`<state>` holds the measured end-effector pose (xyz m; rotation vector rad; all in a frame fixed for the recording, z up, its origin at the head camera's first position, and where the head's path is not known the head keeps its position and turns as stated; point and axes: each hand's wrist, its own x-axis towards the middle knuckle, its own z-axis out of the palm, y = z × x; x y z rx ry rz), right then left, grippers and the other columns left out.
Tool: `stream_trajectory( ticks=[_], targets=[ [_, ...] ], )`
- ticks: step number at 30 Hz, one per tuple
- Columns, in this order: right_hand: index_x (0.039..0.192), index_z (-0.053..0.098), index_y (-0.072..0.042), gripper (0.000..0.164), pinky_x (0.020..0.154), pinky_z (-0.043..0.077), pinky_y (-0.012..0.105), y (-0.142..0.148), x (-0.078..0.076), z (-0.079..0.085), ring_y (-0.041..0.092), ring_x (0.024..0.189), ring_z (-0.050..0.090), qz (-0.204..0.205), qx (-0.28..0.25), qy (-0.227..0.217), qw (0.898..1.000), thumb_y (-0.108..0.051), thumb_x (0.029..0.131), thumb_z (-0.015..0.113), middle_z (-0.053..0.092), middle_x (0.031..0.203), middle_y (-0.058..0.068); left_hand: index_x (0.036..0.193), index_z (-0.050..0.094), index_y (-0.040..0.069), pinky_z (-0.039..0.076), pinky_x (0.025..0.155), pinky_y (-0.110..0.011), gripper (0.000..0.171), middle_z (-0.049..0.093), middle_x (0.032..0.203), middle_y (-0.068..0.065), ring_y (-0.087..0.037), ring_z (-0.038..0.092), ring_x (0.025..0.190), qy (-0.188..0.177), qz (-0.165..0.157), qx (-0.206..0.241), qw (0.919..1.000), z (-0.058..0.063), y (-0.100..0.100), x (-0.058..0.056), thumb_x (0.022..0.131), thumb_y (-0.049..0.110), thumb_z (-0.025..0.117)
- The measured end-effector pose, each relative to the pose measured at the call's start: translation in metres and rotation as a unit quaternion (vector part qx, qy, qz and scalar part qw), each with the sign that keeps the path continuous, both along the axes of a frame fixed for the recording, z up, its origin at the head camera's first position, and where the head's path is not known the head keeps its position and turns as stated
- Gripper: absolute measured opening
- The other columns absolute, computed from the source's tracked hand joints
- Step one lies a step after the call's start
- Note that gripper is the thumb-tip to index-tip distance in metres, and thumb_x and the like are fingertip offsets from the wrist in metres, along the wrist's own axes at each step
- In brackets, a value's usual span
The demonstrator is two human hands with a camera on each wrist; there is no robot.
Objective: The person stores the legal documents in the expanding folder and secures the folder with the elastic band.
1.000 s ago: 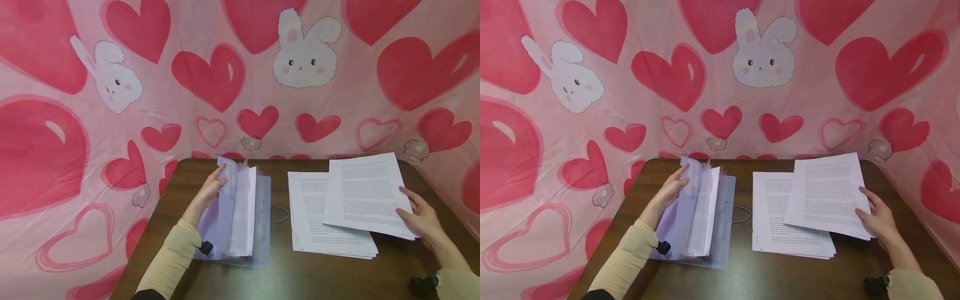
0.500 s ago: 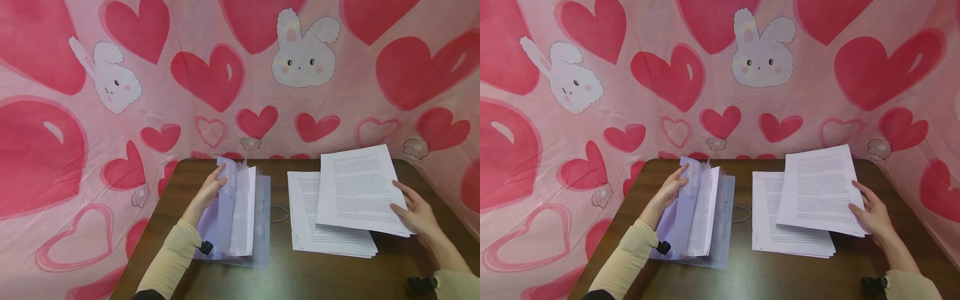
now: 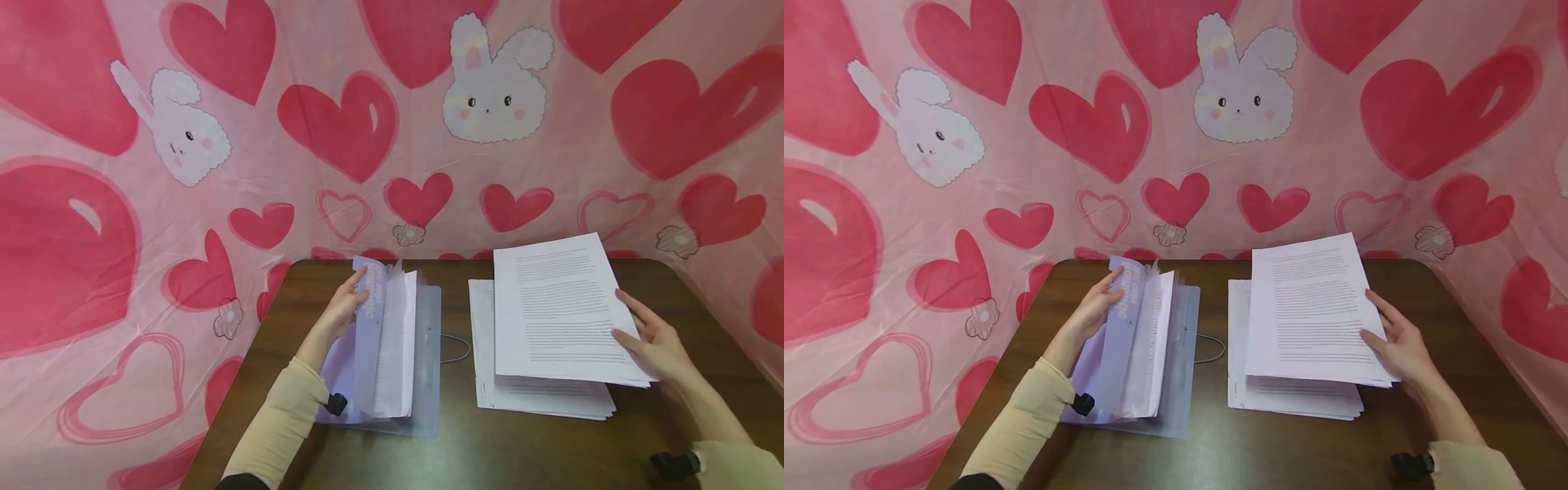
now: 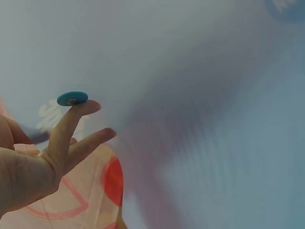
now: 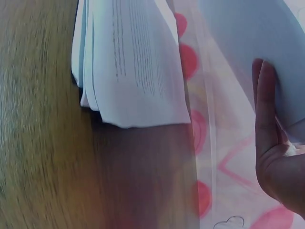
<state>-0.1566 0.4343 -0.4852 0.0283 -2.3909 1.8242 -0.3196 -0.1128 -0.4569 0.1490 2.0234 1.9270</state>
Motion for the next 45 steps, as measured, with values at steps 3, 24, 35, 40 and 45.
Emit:
stream_trajectory(
  ticks=[3,24,35,40,45],
  targets=[
    [0.175,0.032,-0.030,0.083,0.066,0.058,0.017,-0.005,-0.001,-0.001,-0.004,0.085,0.073,0.013,-0.019,0.002,1.000,0.007,0.107,0.060,0.067,0.117,-0.040,0.178,0.014,0.021,0.060,0.071,-0.024,0.071,0.038,0.165,-0.029,-0.006,0.065,0.086,-0.001,0.000,0.003,1.0000,0.000,0.000,0.001,0.115,0.004,0.041],
    [0.177,0.024,-0.020,0.082,0.079,0.053,0.010,-0.036,-0.001,-0.011,-0.021,0.102,0.056,-0.008,0.108,-0.026,0.994,-0.010,0.109,0.068,0.062,0.148,-0.015,0.178,0.015,0.021,0.059,0.074,-0.024,0.071,0.021,0.178,-0.029,-0.008,0.063,0.094,-0.004,-0.002,0.003,1.0000,-0.002,-0.001,-0.001,0.114,0.004,0.041],
    [0.170,0.032,-0.001,0.069,0.091,0.034,-0.004,-0.053,0.002,-0.013,-0.027,0.126,0.038,0.011,0.117,-0.063,0.991,-0.019,0.112,0.064,0.028,0.171,0.041,0.178,0.014,0.021,0.060,0.074,-0.026,0.071,0.021,0.178,-0.028,-0.009,0.063,0.095,-0.005,-0.003,0.005,1.0000,-0.002,-0.001,-0.001,0.114,0.004,0.041],
    [0.169,0.034,0.001,0.068,0.090,0.036,-0.003,-0.063,0.002,-0.012,-0.028,0.123,0.042,0.012,0.116,-0.058,0.991,-0.016,0.111,0.065,0.031,0.169,0.042,0.179,0.013,0.021,0.060,0.075,-0.026,0.072,0.023,0.177,-0.029,-0.009,0.064,0.095,-0.007,-0.005,0.007,0.9999,-0.002,-0.001,-0.002,0.115,0.004,0.040],
    [0.169,0.036,-0.001,0.067,0.092,0.034,-0.003,-0.076,0.005,-0.010,-0.011,0.139,0.047,0.018,0.120,-0.049,0.991,-0.016,0.111,0.065,0.033,0.171,0.039,0.179,0.013,0.021,0.061,0.075,-0.025,0.072,0.030,0.173,-0.031,-0.008,0.065,0.094,-0.008,-0.003,0.007,0.9999,-0.002,-0.001,-0.003,0.114,0.003,0.040]
  ],
)
